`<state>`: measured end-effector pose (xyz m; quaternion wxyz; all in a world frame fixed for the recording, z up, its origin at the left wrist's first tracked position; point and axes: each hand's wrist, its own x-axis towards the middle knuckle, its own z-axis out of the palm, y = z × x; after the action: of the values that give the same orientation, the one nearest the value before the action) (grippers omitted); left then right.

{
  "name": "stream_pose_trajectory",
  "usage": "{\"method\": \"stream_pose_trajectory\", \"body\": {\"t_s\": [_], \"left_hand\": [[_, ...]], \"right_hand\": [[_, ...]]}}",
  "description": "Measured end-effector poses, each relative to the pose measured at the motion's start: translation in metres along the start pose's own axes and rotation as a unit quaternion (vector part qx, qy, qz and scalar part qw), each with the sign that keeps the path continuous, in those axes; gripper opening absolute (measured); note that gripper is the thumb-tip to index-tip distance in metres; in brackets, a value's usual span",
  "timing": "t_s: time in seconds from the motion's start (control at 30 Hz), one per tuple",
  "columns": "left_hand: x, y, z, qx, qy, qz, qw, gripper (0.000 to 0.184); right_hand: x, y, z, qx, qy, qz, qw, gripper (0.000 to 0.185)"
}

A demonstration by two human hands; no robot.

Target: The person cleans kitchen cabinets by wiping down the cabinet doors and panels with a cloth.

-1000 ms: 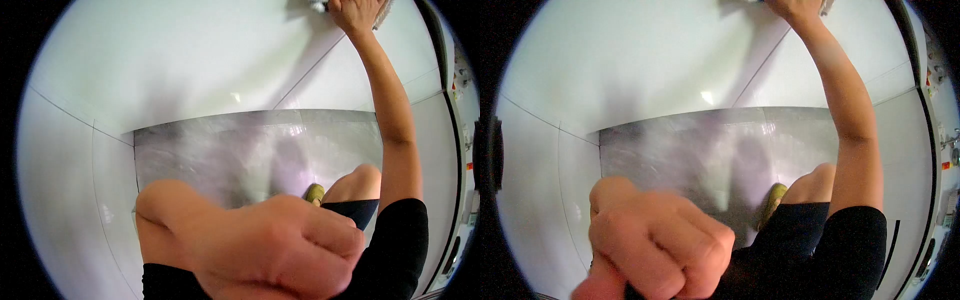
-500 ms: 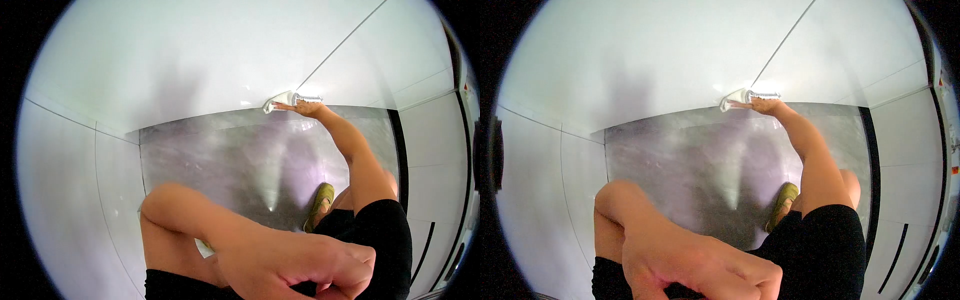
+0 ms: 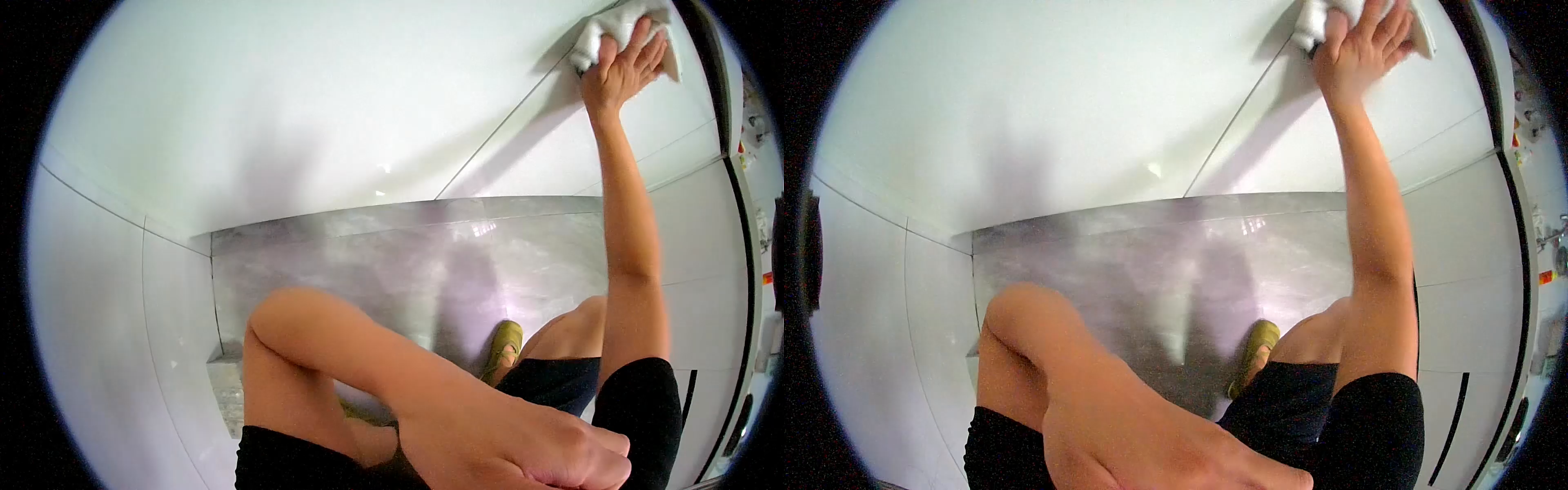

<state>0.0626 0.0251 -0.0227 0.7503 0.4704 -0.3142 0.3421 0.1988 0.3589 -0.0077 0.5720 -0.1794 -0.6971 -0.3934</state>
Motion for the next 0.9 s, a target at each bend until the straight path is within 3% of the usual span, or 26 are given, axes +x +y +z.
{"method": "stream_pose_trajectory", "body": {"t_s": [0.03,0.1,0.13,0.2,0.27,0.37,0.43,0.53,0.57,0.63,0.7,0.73,0.8,0.9], "left_hand": [[0.001,0.009,-0.006,-0.012,-0.017,-0.080,0.997,0.044],[0.004,0.009,-0.012,0.013,-0.046,-0.110,0.993,0.044],[0.000,-0.006,-0.017,0.046,-0.061,-0.063,0.995,0.044],[0.000,-0.016,-0.024,0.068,-0.046,-0.016,0.996,0.041],[-0.003,-0.019,-0.029,0.073,-0.002,-0.022,0.997,0.038],[-0.016,-0.013,-0.048,0.075,0.048,-0.120,0.989,0.034],[-0.036,-0.013,-0.057,0.105,0.049,-0.162,0.980,0.031],[-0.044,-0.003,-0.057,0.122,0.085,-0.209,0.967,0.025],[-0.047,0.000,-0.054,0.139,0.111,-0.203,0.963,0.023],[-0.053,0.009,-0.049,0.174,0.161,-0.185,0.954,0.019],[-0.052,0.018,-0.047,0.230,0.165,-0.153,0.947,0.011],[-0.051,0.019,-0.046,0.256,0.169,-0.134,0.942,0.007],[-0.046,0.019,-0.046,0.258,0.169,-0.128,0.942,0.004],[-0.030,0.008,-0.042,0.269,0.169,-0.127,0.940,0.008]], "right_hand": [[0.005,-0.002,0.001,0.006,0.014,0.043,0.999,0.056],[-0.016,-0.009,0.015,-0.027,0.042,0.080,0.996,0.059],[-0.025,-0.025,0.011,0.010,0.023,0.096,0.995,0.067],[-0.059,-0.027,0.009,-0.054,-0.041,-0.014,0.998,0.072],[-0.083,-0.025,-0.007,-0.013,-0.127,-0.068,0.989,0.061],[-0.080,-0.010,-0.024,-0.023,-0.219,-0.093,0.971,0.058],[-0.058,-0.006,-0.030,-0.018,-0.216,-0.095,0.972,0.057],[-0.005,0.022,-0.009,-0.033,-0.009,0.073,0.997,0.061],[0.021,0.015,-0.011,-0.020,0.013,0.178,0.984,0.058],[0.050,0.004,-0.003,-0.034,0.041,0.247,0.967,0.057],[0.060,-0.015,0.007,-0.046,0.003,0.177,0.983,0.059],[0.068,-0.025,0.006,-0.086,-0.018,0.040,0.995,0.062],[0.089,-0.056,-0.008,-0.042,-0.195,0.000,0.980,0.065],[0.102,-0.045,-0.022,-0.029,-0.227,-0.078,0.970,0.065]]}}
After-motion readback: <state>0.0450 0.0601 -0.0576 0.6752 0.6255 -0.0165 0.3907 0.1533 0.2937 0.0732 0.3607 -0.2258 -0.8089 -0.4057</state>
